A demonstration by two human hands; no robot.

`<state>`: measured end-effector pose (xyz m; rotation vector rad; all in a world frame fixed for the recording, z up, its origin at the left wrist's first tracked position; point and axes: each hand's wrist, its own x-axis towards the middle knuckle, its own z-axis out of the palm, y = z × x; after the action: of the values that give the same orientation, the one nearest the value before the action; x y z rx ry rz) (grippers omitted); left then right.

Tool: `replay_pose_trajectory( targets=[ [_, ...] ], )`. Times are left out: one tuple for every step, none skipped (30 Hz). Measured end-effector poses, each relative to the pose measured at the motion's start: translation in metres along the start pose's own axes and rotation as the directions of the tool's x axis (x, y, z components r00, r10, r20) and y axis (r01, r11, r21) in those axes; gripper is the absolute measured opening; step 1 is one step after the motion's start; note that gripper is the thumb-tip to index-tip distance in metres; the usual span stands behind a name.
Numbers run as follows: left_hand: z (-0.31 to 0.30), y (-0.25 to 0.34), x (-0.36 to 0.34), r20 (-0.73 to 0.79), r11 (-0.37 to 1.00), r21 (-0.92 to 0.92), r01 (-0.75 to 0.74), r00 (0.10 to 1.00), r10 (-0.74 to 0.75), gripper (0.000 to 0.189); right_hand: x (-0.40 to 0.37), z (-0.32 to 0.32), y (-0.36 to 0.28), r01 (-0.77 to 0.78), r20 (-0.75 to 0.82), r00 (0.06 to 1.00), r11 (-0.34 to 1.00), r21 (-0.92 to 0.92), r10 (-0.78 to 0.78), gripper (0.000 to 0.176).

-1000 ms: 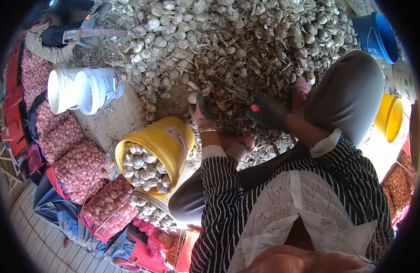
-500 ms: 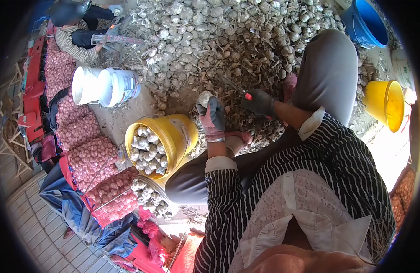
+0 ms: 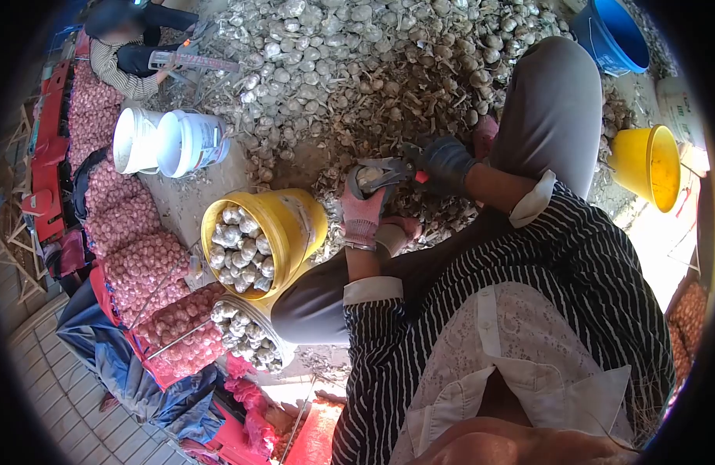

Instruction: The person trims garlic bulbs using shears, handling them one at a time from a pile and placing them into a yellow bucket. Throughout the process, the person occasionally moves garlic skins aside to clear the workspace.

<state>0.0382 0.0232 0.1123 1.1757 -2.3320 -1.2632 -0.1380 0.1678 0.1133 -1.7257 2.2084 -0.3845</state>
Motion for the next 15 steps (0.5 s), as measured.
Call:
replay_pose_trajectory(
  targets=[
    [0.000,-0.001,-0.001,0.037,1.000,-0.012,-0.007,0.999,0.007,0.051,0.000,0.001,-0.001,-0.001,0.008,1.000,1.000,-0.003,0.001,0.050],
    [0.001,-0.002,-0.002,0.039,1.000,-0.019,0.000,0.999,0.001,0.051,0.001,0.001,-0.003,-0.039,0.150,0.988,0.998,-0.047,0.046,0.046],
    [0.002,-0.003,-0.003,0.064,0.999,-0.030,0.025,0.998,-0.023,0.051,0.001,0.003,-0.004,-0.071,0.288,0.953,0.993,-0.096,0.096,0.041],
    [0.003,-0.005,-0.005,0.090,0.998,-0.041,0.051,0.995,-0.047,0.052,0.001,0.005,-0.002,-0.073,0.297,0.950,0.992,-0.098,0.100,0.041],
    [0.004,-0.007,-0.006,0.096,0.997,-0.046,0.056,0.994,-0.052,0.052,0.003,0.009,0.002,-0.082,0.313,0.946,0.996,-0.025,0.085,0.037],
    [0.006,-0.008,-0.007,0.100,0.998,-0.046,0.036,0.995,-0.031,0.052,0.005,0.012,0.006,-0.091,0.326,0.943,0.995,0.048,0.071,0.032],
    [0.007,-0.009,-0.007,0.104,0.999,-0.044,0.014,0.995,-0.009,0.052,0.009,0.017,0.011,-0.096,0.331,0.941,0.994,0.046,0.076,0.032],
    [0.009,-0.010,-0.006,0.108,0.999,-0.048,0.014,0.994,-0.008,0.052,0.015,0.023,0.015,-0.129,0.367,0.924,0.991,0.024,0.112,0.030],
    [0.011,-0.011,-0.005,0.103,0.995,-0.099,0.026,0.995,-0.016,0.050,0.019,0.029,0.019,-0.161,0.398,0.906,0.987,0.000,0.148,0.029],
    [0.011,-0.014,-0.004,0.096,0.988,-0.147,0.037,0.995,-0.023,0.049,0.019,0.033,0.022,-0.162,0.394,0.907,0.987,-0.002,0.149,0.029],
    [0.011,-0.027,-0.003,0.091,0.988,-0.148,0.036,0.996,-0.022,0.049,0.017,0.035,0.025,-0.204,0.353,0.921,0.976,0.072,0.166,0.027],
    [0.008,-0.041,-0.003,0.066,0.894,-0.418,0.164,0.986,-0.150,0.050,0.017,0.039,0.028,-0.234,0.315,0.932,0.961,0.149,0.178,0.026],
    [0.000,-0.052,-0.004,0.071,0.712,-0.655,0.253,0.959,-0.275,0.051,0.018,0.038,0.024,-0.218,0.315,0.935,0.964,0.152,0.162,0.026],
    [-0.013,-0.056,-0.002,-0.079,0.693,-0.717,0.079,0.978,-0.194,0.055,0.020,0.037,0.017,-0.316,0.298,0.927,0.901,0.298,0.227,0.027],
    [-0.026,-0.059,-0.001,-0.234,0.658,-0.746,-0.101,0.965,-0.117,0.059,0.023,0.037,0.013,-0.399,0.294,0.910,0.805,0.438,0.292,0.027]
  ],
)
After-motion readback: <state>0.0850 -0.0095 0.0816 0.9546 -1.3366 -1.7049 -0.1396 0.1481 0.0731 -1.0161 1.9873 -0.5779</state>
